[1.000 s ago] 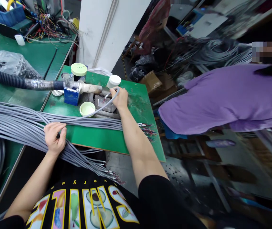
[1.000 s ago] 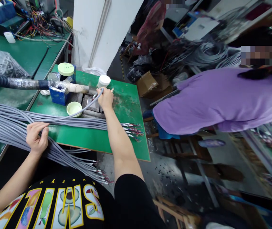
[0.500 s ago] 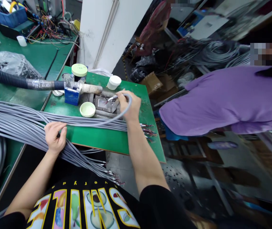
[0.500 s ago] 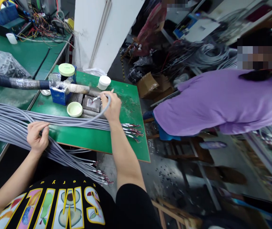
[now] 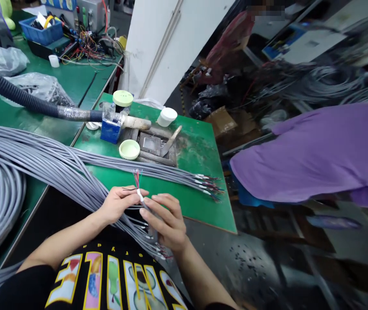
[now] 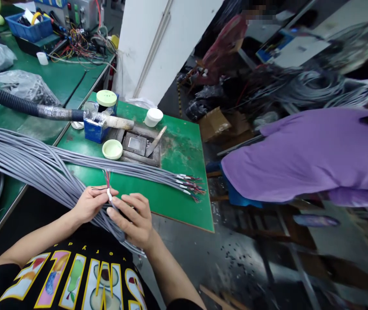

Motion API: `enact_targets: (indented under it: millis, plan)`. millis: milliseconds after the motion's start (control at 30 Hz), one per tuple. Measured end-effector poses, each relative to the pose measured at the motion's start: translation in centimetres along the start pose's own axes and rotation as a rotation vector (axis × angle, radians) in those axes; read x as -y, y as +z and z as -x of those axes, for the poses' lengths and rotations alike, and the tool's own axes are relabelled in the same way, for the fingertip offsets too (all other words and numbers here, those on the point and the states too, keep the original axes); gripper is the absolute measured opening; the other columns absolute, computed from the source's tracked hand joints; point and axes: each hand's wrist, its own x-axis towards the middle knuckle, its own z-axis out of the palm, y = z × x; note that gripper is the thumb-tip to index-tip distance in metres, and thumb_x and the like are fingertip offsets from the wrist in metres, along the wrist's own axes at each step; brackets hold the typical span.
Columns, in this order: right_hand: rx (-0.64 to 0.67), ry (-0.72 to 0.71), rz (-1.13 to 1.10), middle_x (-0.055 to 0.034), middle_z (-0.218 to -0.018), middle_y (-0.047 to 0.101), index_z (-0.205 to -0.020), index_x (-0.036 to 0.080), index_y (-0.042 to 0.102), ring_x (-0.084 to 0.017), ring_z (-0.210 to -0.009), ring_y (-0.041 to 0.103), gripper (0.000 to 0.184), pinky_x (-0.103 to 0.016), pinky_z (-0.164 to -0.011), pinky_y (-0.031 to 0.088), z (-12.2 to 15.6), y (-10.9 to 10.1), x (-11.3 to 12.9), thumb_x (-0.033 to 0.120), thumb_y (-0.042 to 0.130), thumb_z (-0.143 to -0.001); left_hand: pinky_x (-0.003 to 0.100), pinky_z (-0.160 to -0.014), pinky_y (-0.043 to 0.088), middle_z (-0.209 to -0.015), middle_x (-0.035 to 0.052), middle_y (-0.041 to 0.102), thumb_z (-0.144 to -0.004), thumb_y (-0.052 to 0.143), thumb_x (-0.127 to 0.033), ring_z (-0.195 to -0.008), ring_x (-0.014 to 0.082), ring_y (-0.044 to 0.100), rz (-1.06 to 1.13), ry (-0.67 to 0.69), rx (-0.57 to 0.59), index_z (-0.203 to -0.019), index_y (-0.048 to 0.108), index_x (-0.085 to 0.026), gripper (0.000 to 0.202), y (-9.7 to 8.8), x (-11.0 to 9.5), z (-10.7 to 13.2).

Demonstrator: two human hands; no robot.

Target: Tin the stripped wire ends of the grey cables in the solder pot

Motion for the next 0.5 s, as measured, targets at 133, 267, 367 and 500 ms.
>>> enact_targets:
  millis: [133,267,367,500]
  plan:
    - [-0.001,-0.017,-0.038,-0.0084,-0.098,0.073,-0.106,0.02,0.067,-0.022,-0.108,0.057,0.024,-0.041,-0.088,0.05,1.0,-0.1,0.3,0.013,0.051,-0.09,0.027,-0.069,0.046,-0.072,0.0043,0.066,-0.063,0.079,-0.05,-0.07,0.0141,0.058,0.037,-0.033,0.028,-0.079,0.078,-0.019,0.036,-0.3,-0.3,0.4]
    - [-0.004,-0.013,-0.064,-0.0089,-0.097,0.074,-0.105,0.019,0.068,-0.022,-0.108,0.057,0.024,-0.042,-0.087,0.05,1.6,0.1,0.3,0.013,0.049,-0.091,0.025,-0.068,0.044,-0.07,0.0039,0.063,-0.068,0.076,-0.049,-0.069,0.0128,0.057,-0.023,0.015,0.06,-0.08,0.078,-0.017,0.034,-0.4,-0.6,0.9]
    - [-0.003,0.012,-0.094,-0.008,-0.097,0.074,-0.113,0.022,0.065,-0.022,-0.107,0.059,0.029,-0.042,-0.085,0.052,2.0,0.2,0.2,0.014,0.05,-0.09,0.025,-0.067,0.044,-0.071,0.0044,0.063,-0.07,0.075,-0.048,-0.068,0.013,0.057,-0.075,0.046,0.071,-0.08,0.078,-0.017,0.032,-0.4,-0.6,1.0]
    - [-0.021,0.094,-0.197,-0.0081,-0.099,0.074,-0.125,0.027,0.059,-0.024,-0.103,0.063,0.037,-0.043,-0.077,0.056,2.6,0.6,0.1,0.017,0.053,-0.09,0.026,-0.066,0.044,-0.071,0.0058,0.065,-0.072,0.074,-0.047,-0.068,0.014,0.057,-0.169,0.062,0.06,-0.081,0.078,-0.017,0.031,-0.4,-0.6,0.9]
